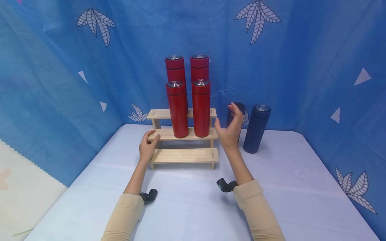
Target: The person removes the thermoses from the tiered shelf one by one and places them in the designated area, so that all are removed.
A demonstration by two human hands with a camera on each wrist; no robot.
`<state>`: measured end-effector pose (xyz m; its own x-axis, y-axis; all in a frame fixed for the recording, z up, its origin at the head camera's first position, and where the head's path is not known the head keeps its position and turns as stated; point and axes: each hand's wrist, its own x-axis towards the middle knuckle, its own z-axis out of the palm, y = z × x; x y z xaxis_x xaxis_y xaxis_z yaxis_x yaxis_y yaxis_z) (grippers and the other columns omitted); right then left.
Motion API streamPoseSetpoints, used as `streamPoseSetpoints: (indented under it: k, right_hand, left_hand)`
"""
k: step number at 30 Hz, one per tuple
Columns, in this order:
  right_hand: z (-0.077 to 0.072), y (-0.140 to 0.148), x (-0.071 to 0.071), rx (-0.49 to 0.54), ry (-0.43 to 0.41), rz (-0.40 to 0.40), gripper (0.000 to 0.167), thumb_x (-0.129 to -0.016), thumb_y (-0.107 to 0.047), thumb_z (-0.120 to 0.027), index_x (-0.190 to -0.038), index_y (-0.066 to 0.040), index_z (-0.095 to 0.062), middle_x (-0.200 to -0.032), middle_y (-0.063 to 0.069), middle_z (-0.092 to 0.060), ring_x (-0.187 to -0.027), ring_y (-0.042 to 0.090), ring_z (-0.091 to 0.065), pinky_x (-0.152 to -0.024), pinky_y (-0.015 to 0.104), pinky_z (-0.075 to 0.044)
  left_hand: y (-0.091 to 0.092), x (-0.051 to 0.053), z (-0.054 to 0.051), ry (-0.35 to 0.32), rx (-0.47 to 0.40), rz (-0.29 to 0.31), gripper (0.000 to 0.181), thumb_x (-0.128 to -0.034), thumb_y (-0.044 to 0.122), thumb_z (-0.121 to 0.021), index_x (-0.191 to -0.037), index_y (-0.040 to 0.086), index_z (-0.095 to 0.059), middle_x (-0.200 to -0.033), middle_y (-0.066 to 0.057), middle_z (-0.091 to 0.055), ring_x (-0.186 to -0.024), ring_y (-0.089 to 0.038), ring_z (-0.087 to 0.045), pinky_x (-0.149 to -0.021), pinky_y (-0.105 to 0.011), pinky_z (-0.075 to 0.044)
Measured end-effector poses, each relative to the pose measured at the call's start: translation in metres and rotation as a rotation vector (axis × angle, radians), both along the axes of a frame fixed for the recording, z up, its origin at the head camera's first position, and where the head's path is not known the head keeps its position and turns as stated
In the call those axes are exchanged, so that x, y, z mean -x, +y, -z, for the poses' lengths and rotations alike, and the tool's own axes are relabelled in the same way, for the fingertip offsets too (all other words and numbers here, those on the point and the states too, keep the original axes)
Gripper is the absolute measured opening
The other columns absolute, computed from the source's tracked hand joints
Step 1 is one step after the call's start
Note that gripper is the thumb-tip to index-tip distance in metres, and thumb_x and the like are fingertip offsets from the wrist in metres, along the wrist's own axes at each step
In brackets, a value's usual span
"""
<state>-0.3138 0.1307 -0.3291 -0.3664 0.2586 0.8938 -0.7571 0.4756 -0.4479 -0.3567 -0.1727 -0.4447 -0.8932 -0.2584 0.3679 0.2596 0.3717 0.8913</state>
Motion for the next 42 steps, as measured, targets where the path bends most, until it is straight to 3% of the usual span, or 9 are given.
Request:
streamPoseSetpoints:
  k: [4, 7, 12, 16, 19, 24, 33, 42]
  right_hand:
    - [-0.004, -0.015, 0.014, -0.058, -0.052, -0.110, 0.074, -0.074, 0.007, -0.069, -0.136, 0.005, -0.029, -0.133, 0.021, -0.039, -0.123, 0.028, -0.038, -0.098, 0.045, -0.034]
    - [0.003, -0.019, 0.032, -0.121, -0.145, -0.150, 0.087, -0.074, -0.003, -0.074, -0.144, -0.007, -0.022, -0.140, 0.013, -0.034, -0.126, 0.022, -0.034, -0.098, 0.043, -0.035]
    - [0.015, -0.024, 0.049, -0.203, -0.274, -0.233, 0.099, -0.076, -0.014, -0.076, -0.149, -0.023, -0.009, -0.140, 0.009, -0.032, -0.125, 0.022, -0.035, -0.091, 0.047, -0.041]
    - [0.022, -0.027, 0.056, -0.201, -0.317, -0.280, 0.101, -0.078, -0.013, -0.074, -0.149, -0.028, -0.004, -0.137, 0.009, -0.034, -0.123, 0.022, -0.037, -0.086, 0.047, -0.045]
    - [0.024, -0.027, 0.057, -0.193, -0.303, -0.255, 0.102, -0.078, -0.011, -0.074, -0.149, -0.028, -0.004, -0.133, 0.011, -0.038, -0.120, 0.022, -0.040, -0.086, 0.045, -0.046]
    - [0.024, -0.026, 0.045, -0.211, -0.247, -0.173, 0.101, -0.076, -0.012, -0.076, -0.149, -0.024, -0.008, -0.122, 0.016, -0.044, -0.109, 0.025, -0.047, -0.081, 0.045, -0.048]
    - [0.031, 0.009, 0.006, -0.212, -0.184, -0.134, 0.103, -0.071, -0.006, -0.079, -0.149, -0.016, -0.012, -0.122, 0.017, -0.048, -0.110, 0.026, -0.048, -0.082, 0.049, -0.047]
    - [0.043, 0.082, -0.031, -0.193, -0.267, 0.011, 0.110, -0.068, 0.000, -0.079, -0.149, -0.013, -0.006, -0.130, 0.014, -0.046, -0.113, 0.024, -0.047, -0.084, 0.014, -0.040]
  left_hand:
    - [0.000, 0.000, 0.000, -0.003, -0.006, 0.007, 0.052, -0.0841, 0.054, -0.058, -0.127, 0.026, -0.051, -0.132, -0.001, -0.049, -0.097, -0.029, -0.051, -0.073, -0.041, -0.044]
    - [-0.001, 0.000, 0.000, 0.000, -0.009, 0.013, 0.053, -0.0839, 0.055, -0.057, -0.128, 0.025, -0.051, -0.132, 0.000, -0.049, -0.097, -0.029, -0.051, -0.072, -0.041, -0.043]
    - [-0.001, 0.000, 0.000, -0.008, -0.006, 0.016, 0.054, -0.0832, 0.056, -0.057, -0.128, 0.026, -0.051, -0.132, 0.001, -0.048, -0.096, -0.029, -0.050, -0.072, -0.040, -0.043]
    - [-0.001, 0.001, 0.001, -0.011, -0.008, 0.013, 0.052, -0.0831, 0.056, -0.057, -0.126, 0.028, -0.051, -0.132, 0.001, -0.048, -0.096, -0.029, -0.050, -0.072, -0.039, -0.043]
    - [-0.001, 0.001, 0.001, -0.006, -0.012, 0.014, 0.051, -0.0836, 0.055, -0.058, -0.126, 0.028, -0.051, -0.132, 0.001, -0.048, -0.096, -0.029, -0.050, -0.072, -0.040, -0.043]
    - [0.000, 0.001, 0.000, -0.003, -0.012, 0.011, 0.053, -0.0835, 0.055, -0.057, -0.127, 0.025, -0.051, -0.132, 0.001, -0.048, -0.096, -0.028, -0.051, -0.072, -0.039, -0.044]
    - [-0.002, -0.001, 0.000, -0.009, -0.015, 0.008, 0.053, -0.0829, 0.056, -0.058, -0.127, 0.027, -0.051, -0.132, 0.001, -0.049, -0.097, -0.029, -0.051, -0.072, -0.040, -0.044]
    - [-0.001, 0.001, 0.000, -0.008, -0.011, 0.013, 0.053, -0.0831, 0.056, -0.057, -0.127, 0.027, -0.051, -0.134, 0.001, -0.047, -0.099, -0.030, -0.050, -0.073, -0.041, -0.044]
